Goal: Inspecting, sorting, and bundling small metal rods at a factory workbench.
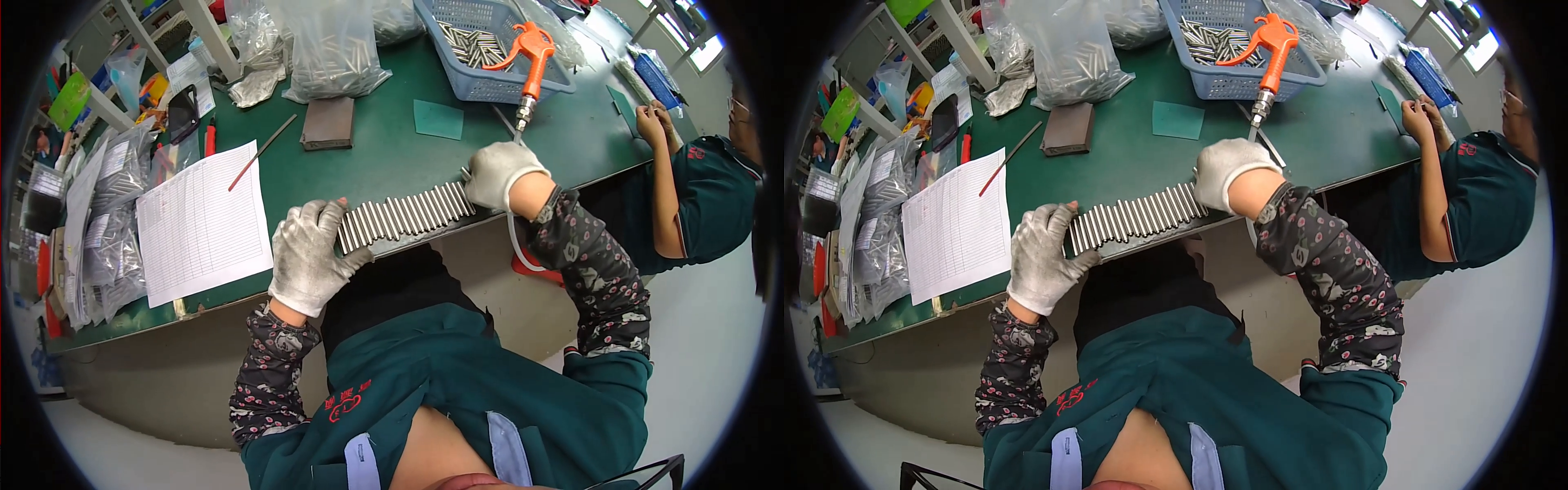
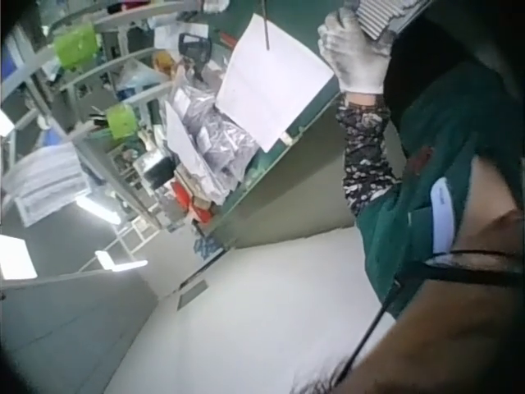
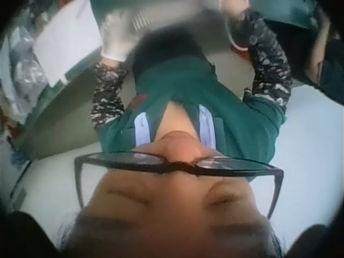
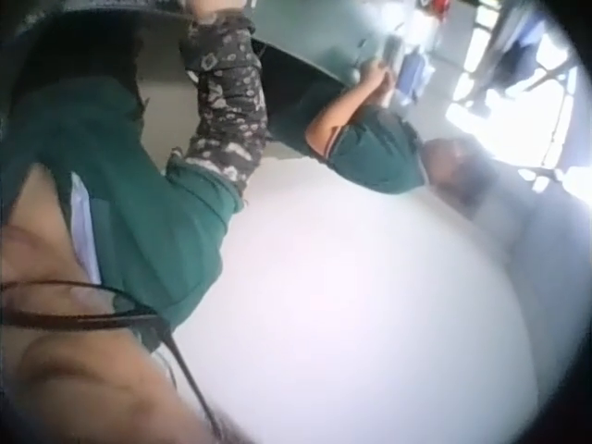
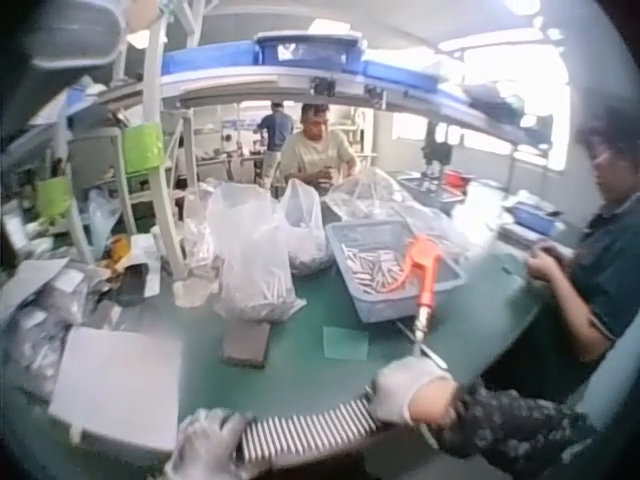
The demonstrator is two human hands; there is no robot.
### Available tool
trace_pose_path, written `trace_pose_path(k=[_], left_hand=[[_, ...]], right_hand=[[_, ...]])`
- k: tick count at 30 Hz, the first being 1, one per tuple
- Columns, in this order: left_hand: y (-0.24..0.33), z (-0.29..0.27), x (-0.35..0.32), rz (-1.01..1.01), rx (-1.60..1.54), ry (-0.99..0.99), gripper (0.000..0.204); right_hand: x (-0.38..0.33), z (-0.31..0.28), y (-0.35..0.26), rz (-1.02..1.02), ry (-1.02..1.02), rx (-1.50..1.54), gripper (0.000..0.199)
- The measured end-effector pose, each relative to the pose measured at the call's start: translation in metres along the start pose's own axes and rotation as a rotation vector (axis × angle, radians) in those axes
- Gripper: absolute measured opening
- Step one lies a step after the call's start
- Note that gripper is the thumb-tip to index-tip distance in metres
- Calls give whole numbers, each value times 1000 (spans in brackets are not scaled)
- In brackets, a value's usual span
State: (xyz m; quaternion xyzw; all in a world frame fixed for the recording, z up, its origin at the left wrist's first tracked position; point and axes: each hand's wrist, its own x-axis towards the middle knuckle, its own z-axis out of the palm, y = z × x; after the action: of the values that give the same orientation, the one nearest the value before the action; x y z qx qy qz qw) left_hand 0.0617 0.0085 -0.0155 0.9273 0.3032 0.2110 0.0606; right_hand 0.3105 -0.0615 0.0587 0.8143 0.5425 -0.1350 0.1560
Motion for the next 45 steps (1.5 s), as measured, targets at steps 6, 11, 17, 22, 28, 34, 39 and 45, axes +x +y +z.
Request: trace_pose_path(k=[6, 11, 17, 22, 28, 34, 39, 45], left_hand=[[-1, 4, -3, -1, -20, 6, 70], [-3, 3, -4, -6, -54, -26, 71], [1, 1, 7, 152, -54, 95, 76], [5, 9, 11, 181, 22, -159, 82], [15, 13, 14, 127, 22, -79, 76], [24, 22, 20, 115, 73, -133, 67], [28, 17, 20, 108, 22, -98, 63], [22, 17, 19, 117, -2, -136, 61]], right_hand=[[-5, 16, 8, -2, 16, 8, 26], [-18, 17, 9, -35, -12, 38, 24], [-24, 36, 19, -385, 365, 276, 40], [-14, 47, 22, -354, 256, 279, 49], [-20, 43, 15, -376, 239, 374, 58], [-22, 48, 8, -340, 235, 293, 58], [-23, 49, 6, -382, 290, 295, 56], [-21, 50, 0, -379, 307, 308, 54]])
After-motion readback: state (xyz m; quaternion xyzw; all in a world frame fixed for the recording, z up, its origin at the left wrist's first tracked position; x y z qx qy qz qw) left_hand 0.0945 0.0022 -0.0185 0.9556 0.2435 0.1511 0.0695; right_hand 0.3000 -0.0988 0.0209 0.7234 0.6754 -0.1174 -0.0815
